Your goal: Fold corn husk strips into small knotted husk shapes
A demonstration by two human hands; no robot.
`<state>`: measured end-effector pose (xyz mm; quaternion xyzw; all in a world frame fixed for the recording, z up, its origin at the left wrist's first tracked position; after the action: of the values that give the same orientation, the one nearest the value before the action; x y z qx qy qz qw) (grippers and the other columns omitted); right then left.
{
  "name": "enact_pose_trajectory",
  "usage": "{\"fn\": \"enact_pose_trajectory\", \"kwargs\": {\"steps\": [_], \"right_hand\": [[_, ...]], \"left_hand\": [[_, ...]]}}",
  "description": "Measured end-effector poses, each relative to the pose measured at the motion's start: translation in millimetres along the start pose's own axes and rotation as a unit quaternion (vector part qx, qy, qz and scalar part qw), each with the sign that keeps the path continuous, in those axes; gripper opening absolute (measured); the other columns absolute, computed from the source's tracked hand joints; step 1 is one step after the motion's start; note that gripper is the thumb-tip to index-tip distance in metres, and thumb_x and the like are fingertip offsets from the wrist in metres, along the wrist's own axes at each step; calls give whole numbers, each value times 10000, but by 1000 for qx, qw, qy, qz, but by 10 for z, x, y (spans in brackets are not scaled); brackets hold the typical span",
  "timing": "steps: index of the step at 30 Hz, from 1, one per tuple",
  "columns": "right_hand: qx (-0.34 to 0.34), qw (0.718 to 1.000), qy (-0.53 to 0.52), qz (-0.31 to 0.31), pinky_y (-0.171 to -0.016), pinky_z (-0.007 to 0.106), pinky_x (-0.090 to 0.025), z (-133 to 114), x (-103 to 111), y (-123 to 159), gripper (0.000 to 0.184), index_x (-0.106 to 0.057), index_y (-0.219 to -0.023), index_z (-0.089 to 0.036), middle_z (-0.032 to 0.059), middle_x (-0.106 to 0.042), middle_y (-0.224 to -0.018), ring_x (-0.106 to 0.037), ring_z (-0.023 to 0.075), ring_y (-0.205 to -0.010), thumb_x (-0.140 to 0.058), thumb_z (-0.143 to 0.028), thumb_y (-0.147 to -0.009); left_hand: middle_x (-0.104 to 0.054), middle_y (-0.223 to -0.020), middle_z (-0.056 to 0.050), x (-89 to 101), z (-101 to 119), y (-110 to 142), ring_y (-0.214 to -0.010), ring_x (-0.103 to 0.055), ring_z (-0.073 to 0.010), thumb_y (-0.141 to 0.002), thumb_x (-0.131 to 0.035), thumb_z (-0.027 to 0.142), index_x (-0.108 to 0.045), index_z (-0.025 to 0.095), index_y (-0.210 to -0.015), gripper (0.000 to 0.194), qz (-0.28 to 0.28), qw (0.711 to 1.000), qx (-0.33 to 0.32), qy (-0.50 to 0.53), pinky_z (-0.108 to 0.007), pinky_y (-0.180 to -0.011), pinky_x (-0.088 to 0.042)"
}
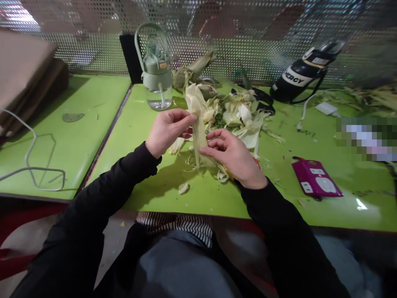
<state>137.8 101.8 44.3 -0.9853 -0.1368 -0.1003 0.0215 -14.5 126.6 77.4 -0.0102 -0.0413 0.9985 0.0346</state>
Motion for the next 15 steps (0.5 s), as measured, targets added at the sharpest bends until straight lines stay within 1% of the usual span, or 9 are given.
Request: {"fn": "enact_pose_trajectory", "kwargs": {"steps": [3,6,9,12,14,15], "right_hand": [[-5,1000,-18,-4,-464,228,-318,36,-18,-15,410,-593,-986,-226,-70,-598,-661,-461,79,-518,-853,-387,-713],[-2,1000,-24,6,-476,230,-325,42,-9,-22,326,-612,-892,-217,-55,-604,-662,-461,77,-527,-831,-404,-739],[12,999,-27,18,-523,236,-352,29,-1,-25,270,-632,-793,-205,-40,-600,-688,-482,82,-580,-811,-404,-763],[31,999,-9,28,-580,252,-388,11,-7,-24,257,-658,-775,-215,-35,-605,-714,-492,100,-624,-823,-411,-751],[50,998,20,41,-607,268,-408,-15,1,-18,260,-673,-766,-225,-18,-628,-785,-506,117,-658,-826,-434,-744],[64,996,38,49,-625,278,-422,-36,11,-13,261,-681,-762,-228,-2,-647,-865,-526,128,-695,-824,-445,-743]], "left_hand": [[-683,-709,3,103,10,-38,-564,-643,-59,-874,-705,245,-650,130,-781,158,32,999,-9,17,-181,-576,-557],[-681,-707,11,155,-11,-58,-565,-640,-50,-878,-704,253,-647,136,-800,152,53,998,-11,33,-159,-563,-550],[-677,-710,12,166,-18,-66,-562,-640,-47,-881,-704,256,-642,135,-801,157,59,997,-11,41,-161,-571,-555],[-665,-693,22,176,-22,-64,-555,-638,-44,-888,-694,240,-637,137,-798,148,67,997,-6,50,-159,-575,-557],[-665,-691,26,180,-21,-60,-557,-638,-41,-889,-694,233,-638,138,-805,138,71,996,-3,54,-153,-577,-557],[-669,-695,26,179,-19,-57,-559,-638,-40,-888,-696,231,-639,137,-811,135,72,996,-4,55,-151,-578,-558]]}}
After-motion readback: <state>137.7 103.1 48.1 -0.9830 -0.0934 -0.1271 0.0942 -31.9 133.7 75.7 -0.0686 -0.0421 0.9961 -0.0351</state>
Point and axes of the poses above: each hand's wrist, its own y-axis away from the middle knuckle, its own x-axis out of the back of the hand, z = x × y, the point moved 10 cm from there along -y, towards the middle knuckle
